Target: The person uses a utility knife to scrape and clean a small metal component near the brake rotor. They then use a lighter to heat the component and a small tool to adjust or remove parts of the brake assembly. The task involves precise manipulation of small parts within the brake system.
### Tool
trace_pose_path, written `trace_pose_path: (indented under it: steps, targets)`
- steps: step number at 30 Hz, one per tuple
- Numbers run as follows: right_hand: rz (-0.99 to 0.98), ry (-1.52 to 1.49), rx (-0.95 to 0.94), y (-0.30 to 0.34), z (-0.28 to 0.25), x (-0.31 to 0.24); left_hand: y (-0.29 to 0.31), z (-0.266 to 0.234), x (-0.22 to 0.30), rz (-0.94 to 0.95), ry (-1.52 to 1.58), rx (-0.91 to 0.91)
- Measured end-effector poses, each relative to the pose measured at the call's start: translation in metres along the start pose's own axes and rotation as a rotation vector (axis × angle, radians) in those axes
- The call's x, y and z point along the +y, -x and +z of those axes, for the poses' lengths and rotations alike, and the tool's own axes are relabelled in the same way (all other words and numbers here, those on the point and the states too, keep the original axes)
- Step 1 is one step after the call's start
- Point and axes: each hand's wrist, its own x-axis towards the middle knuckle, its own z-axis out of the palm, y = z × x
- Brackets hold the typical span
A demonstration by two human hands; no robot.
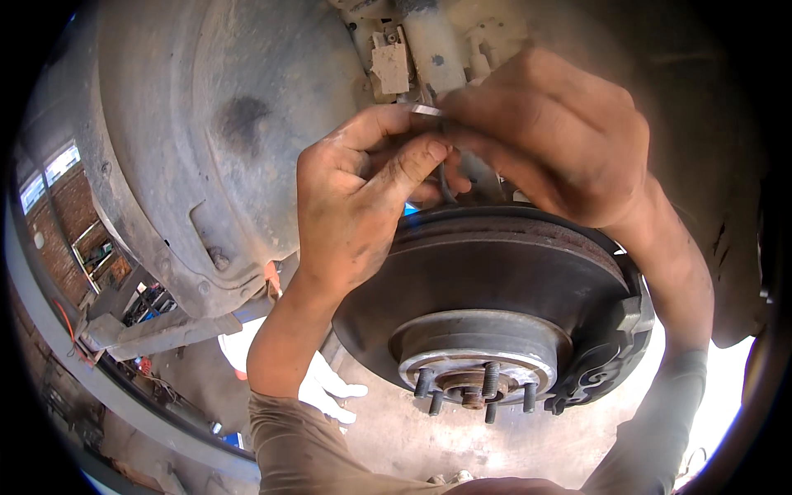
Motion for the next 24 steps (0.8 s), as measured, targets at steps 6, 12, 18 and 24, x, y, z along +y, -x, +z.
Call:
trace_pose_path:
  steps: [6,12,18,24]
  targets:
    - [-0.298,0.142,0.013,0.01,0.011,0.018,-0.001,-0.001,-0.005,-0.007,0.12,0.02]
    - [-0.26,0.125,0.013,0.006,0.012,0.016,-0.002,-0.004,-0.009,0.024,0.184,-0.001]
    - [-0.227,0.163,0.044,0.013,0.013,0.02,-0.005,-0.003,-0.014,0.054,0.218,-0.01]
    - [-0.104,0.102,0.016,0.013,0.008,0.015,-0.005,-0.007,-0.014,-0.027,0.194,0.009]
